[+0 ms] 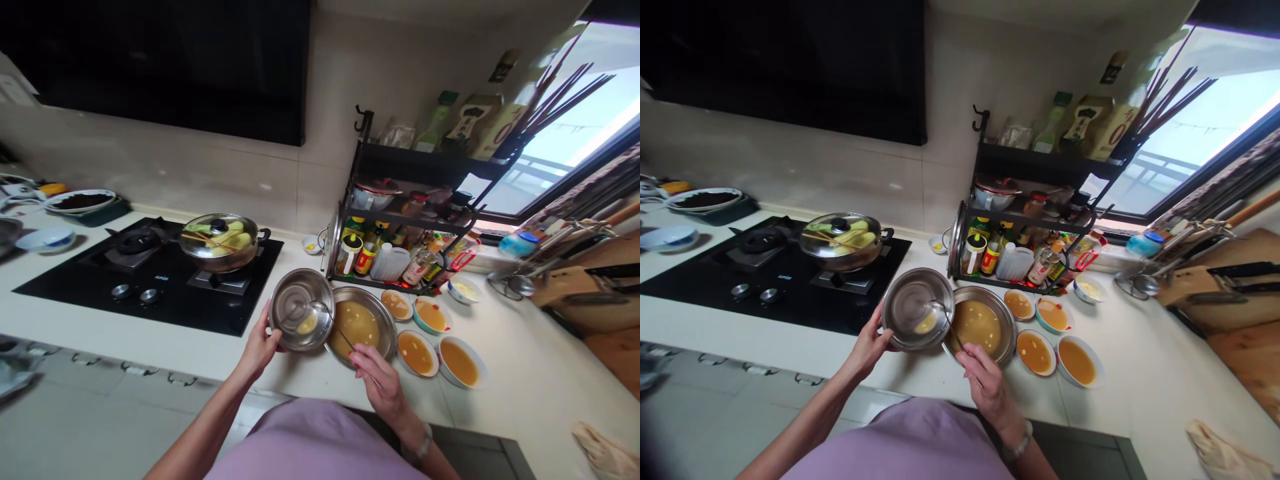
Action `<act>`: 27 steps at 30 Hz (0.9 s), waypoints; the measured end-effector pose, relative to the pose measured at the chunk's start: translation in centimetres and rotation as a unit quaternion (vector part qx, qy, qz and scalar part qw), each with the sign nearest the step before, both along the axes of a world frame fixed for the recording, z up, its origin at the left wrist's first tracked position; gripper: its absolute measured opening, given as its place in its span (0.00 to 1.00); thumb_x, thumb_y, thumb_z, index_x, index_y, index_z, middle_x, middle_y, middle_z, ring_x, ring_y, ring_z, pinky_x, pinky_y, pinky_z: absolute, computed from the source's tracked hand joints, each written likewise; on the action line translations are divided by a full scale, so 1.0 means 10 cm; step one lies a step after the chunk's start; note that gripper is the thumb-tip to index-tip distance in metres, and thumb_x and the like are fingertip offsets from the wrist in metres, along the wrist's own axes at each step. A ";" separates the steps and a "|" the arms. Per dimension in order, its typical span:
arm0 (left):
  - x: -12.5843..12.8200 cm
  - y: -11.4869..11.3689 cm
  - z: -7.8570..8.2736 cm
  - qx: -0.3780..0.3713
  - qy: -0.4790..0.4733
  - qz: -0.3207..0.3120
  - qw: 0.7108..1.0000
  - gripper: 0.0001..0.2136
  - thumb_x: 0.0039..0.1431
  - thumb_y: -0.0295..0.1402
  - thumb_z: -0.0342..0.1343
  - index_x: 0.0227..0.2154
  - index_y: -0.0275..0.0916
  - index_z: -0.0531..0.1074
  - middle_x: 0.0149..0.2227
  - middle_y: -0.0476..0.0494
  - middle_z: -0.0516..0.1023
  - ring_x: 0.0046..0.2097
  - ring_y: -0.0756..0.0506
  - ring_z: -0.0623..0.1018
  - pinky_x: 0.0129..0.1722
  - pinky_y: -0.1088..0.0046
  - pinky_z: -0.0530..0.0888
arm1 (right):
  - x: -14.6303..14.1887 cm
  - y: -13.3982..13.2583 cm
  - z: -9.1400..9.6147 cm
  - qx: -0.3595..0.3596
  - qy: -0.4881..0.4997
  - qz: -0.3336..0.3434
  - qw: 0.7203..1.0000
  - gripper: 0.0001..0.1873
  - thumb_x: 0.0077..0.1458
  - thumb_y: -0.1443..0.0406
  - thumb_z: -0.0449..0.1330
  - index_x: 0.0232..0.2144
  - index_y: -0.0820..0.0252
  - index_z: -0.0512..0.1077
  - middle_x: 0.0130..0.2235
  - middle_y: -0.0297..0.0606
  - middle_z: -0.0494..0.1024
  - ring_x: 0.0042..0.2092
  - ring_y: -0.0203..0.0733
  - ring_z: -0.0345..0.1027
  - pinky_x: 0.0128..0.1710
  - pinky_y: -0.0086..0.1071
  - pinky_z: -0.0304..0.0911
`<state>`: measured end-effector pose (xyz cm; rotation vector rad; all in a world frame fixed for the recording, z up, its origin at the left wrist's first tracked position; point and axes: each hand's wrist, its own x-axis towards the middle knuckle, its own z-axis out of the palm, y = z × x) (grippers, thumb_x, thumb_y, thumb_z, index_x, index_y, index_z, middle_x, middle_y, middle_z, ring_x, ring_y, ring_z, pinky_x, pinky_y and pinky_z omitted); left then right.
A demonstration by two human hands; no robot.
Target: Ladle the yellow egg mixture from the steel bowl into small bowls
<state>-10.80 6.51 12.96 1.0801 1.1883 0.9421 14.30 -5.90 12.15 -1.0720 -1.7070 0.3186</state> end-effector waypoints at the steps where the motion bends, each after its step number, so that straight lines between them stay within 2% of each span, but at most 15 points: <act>1: 0.00 0.00 0.00 0.004 0.006 -0.006 1.000 0.44 0.50 0.21 0.52 0.68 0.50 0.42 0.52 0.39 0.72 0.25 0.55 0.74 0.25 0.72 0.78 | -0.02 0.01 -0.02 -0.007 -0.002 0.004 1.000 0.22 0.61 0.74 0.50 0.51 0.51 0.74 0.48 0.44 0.76 0.41 0.41 0.75 0.29 0.27 0.73; 3: 0.02 0.00 0.00 0.009 0.014 -0.011 1.000 0.44 0.49 0.21 0.52 0.68 0.50 0.42 0.52 0.39 0.72 0.25 0.55 0.74 0.25 0.73 0.78 | -0.07 0.03 -0.06 -0.034 0.022 -0.006 0.999 0.19 0.61 0.71 0.52 0.49 0.52 0.75 0.45 0.44 0.78 0.38 0.40 0.75 0.29 0.29 0.73; 6: 0.04 0.00 0.00 0.008 0.027 0.001 1.000 0.44 0.49 0.20 0.51 0.68 0.49 0.43 0.52 0.39 0.72 0.25 0.54 0.75 0.24 0.74 0.77 | -0.19 0.05 -0.11 -0.109 0.150 -0.077 0.980 0.12 0.62 0.65 0.54 0.44 0.57 0.75 0.31 0.38 0.78 0.27 0.37 0.72 0.27 0.30 0.71; 8: 0.05 0.00 -0.01 0.005 0.036 0.011 0.999 0.43 0.48 0.19 0.51 0.68 0.49 0.44 0.51 0.38 0.72 0.24 0.54 0.74 0.23 0.73 0.77 | -0.26 0.08 -0.11 -0.166 0.266 -0.138 0.940 0.12 0.61 0.59 0.55 0.40 0.60 0.73 0.24 0.35 0.75 0.22 0.37 0.69 0.24 0.30 0.69; 10: 0.04 0.00 -0.01 0.003 0.035 0.017 0.999 0.43 0.49 0.19 0.51 0.68 0.49 0.44 0.50 0.39 0.73 0.23 0.54 0.74 0.23 0.71 0.78 | -0.31 0.13 -0.09 -0.213 0.362 -0.174 0.891 0.15 0.57 0.54 0.58 0.37 0.61 0.71 0.22 0.35 0.75 0.22 0.39 0.69 0.21 0.31 0.67; 12: 0.02 0.00 -0.01 0.001 0.023 0.018 1.000 0.43 0.49 0.20 0.52 0.67 0.50 0.45 0.47 0.40 0.74 0.23 0.54 0.74 0.23 0.71 0.78 | -0.32 0.18 -0.05 -0.240 0.424 -0.181 0.854 0.18 0.52 0.52 0.62 0.35 0.61 0.70 0.23 0.38 0.76 0.22 0.41 0.70 0.19 0.31 0.65; 14: -0.01 -0.01 0.00 -0.002 0.012 0.019 1.000 0.44 0.49 0.20 0.53 0.67 0.50 0.45 0.46 0.41 0.75 0.23 0.54 0.73 0.23 0.71 0.78 | -0.31 0.20 -0.01 -0.254 0.454 -0.176 0.836 0.18 0.48 0.52 0.64 0.34 0.60 0.70 0.23 0.39 0.77 0.23 0.42 0.70 0.19 0.31 0.64; 17: -0.03 -0.01 0.00 -0.009 0.002 0.022 1.000 0.44 0.48 0.20 0.53 0.67 0.50 0.44 0.47 0.40 0.75 0.23 0.55 0.73 0.24 0.70 0.78 | -0.26 0.21 0.07 -0.262 0.465 -0.171 0.828 0.17 0.48 0.54 0.64 0.35 0.59 0.70 0.24 0.39 0.78 0.24 0.43 0.71 0.20 0.32 0.63; 22: -0.05 -0.01 0.03 -0.018 -0.020 0.027 0.999 0.43 0.48 0.22 0.54 0.67 0.50 0.46 0.50 0.38 0.73 0.24 0.53 0.75 0.24 0.69 0.79 | -0.12 0.18 0.18 -0.231 0.457 -0.192 0.837 0.16 0.47 0.54 0.64 0.34 0.58 0.71 0.24 0.39 0.78 0.24 0.43 0.70 0.19 0.31 0.61; 24: -0.06 -0.01 0.04 -0.020 -0.022 0.035 0.999 0.42 0.48 0.22 0.54 0.67 0.49 0.47 0.47 0.39 0.74 0.25 0.52 0.76 0.23 0.69 0.78 | -0.02 0.16 0.22 -0.216 0.461 -0.208 0.835 0.17 0.46 0.55 0.65 0.34 0.59 0.71 0.24 0.39 0.78 0.24 0.42 0.70 0.19 0.31 0.62; 27: -0.09 0.01 0.01 -0.037 -0.044 0.054 0.997 0.41 0.48 0.21 0.54 0.66 0.48 0.49 0.37 0.45 0.75 0.25 0.51 0.75 0.23 0.70 0.78 | 0.17 0.12 0.24 -0.185 0.460 -0.244 0.834 0.17 0.45 0.56 0.66 0.35 0.60 0.72 0.24 0.38 0.78 0.23 0.41 0.70 0.20 0.31 0.63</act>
